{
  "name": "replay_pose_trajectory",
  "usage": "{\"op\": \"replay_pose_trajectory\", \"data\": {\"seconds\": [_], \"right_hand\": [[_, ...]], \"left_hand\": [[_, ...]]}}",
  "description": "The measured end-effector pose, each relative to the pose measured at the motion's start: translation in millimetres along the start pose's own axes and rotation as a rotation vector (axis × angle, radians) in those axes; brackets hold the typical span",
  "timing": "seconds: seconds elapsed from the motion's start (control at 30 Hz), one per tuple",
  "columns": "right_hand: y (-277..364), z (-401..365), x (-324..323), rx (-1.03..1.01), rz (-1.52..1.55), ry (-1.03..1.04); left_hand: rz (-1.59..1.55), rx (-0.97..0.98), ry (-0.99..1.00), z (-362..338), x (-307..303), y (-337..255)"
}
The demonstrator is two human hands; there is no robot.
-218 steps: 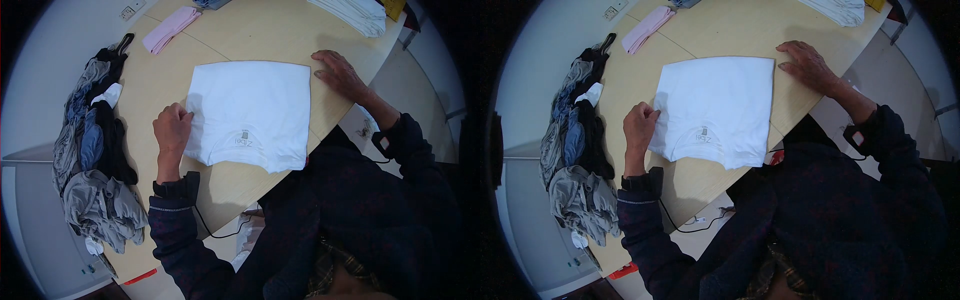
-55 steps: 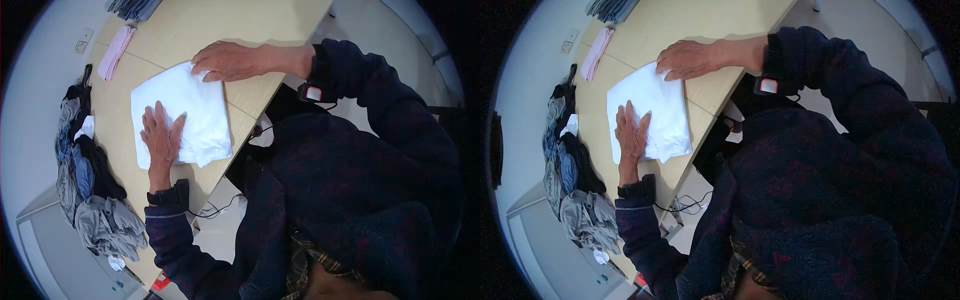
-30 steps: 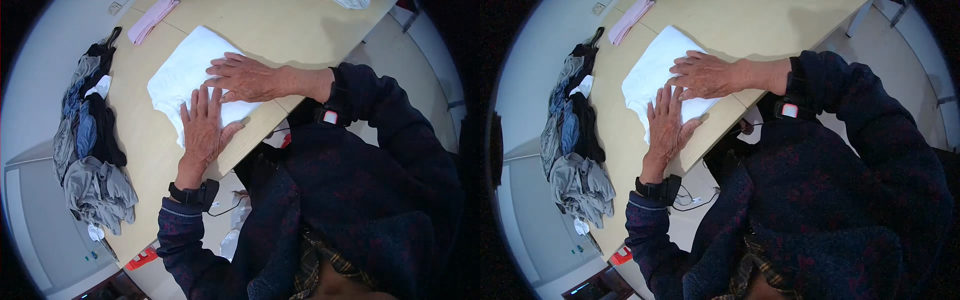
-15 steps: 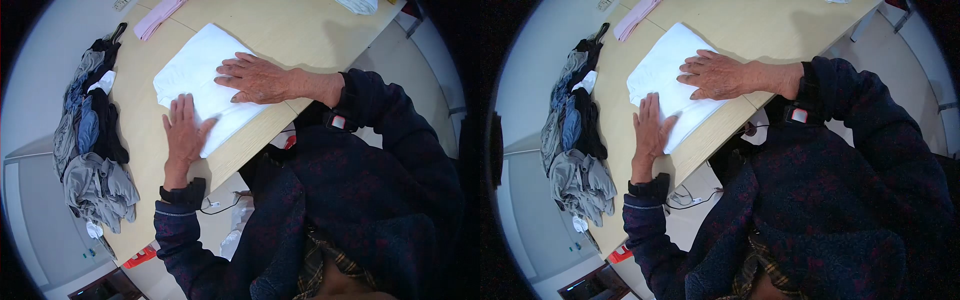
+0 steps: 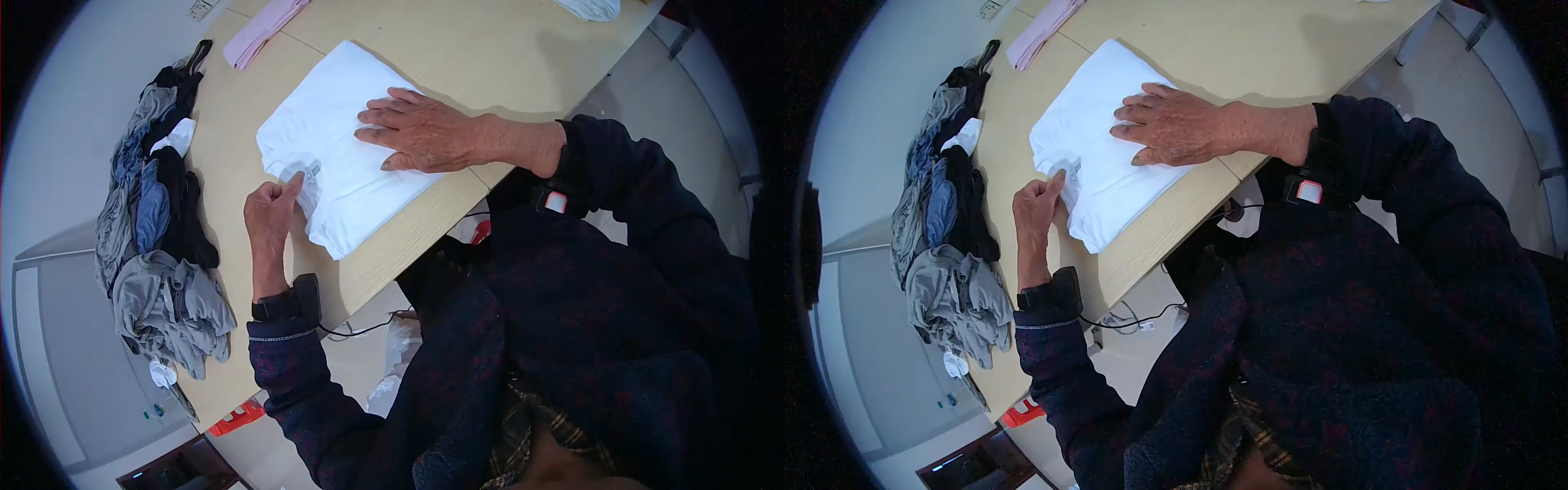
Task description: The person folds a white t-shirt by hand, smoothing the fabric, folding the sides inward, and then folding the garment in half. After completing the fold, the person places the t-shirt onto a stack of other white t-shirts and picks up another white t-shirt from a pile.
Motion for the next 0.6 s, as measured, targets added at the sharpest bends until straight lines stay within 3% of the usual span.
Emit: {"op": "replay_pose_trajectory", "data": {"seconds": [0.1, 0.2, 0.5, 0.6], "right_hand": [[1, 0, 0, 0.021, -0.033, 0.021], [2, 1, -2, 0.071, 0.019, 0.097], [1, 0, -1, 0.051, 0.033, 0.051], [0, 1, 0, 0.042, 0.026, 0.048]], "left_hand": [[-0.046, 0.129, -0.027, 4, 5, -3], [-0.113, 0.136, -0.028, 6, 7, -3], [0.175, 0.176, -0.108, 5, 6, -2], [0.200, 0.292, -0.334, -23, -1, -29]]}}
Point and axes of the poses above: each hand's wrist, its own z-axis towards the middle knuckle, its own x-axis out of the palm, y = z × x, the point moved 5 cm from there along z, towards the middle knuckle, and after that the axes turned 11 degrees about z, right-handed, at the moved point
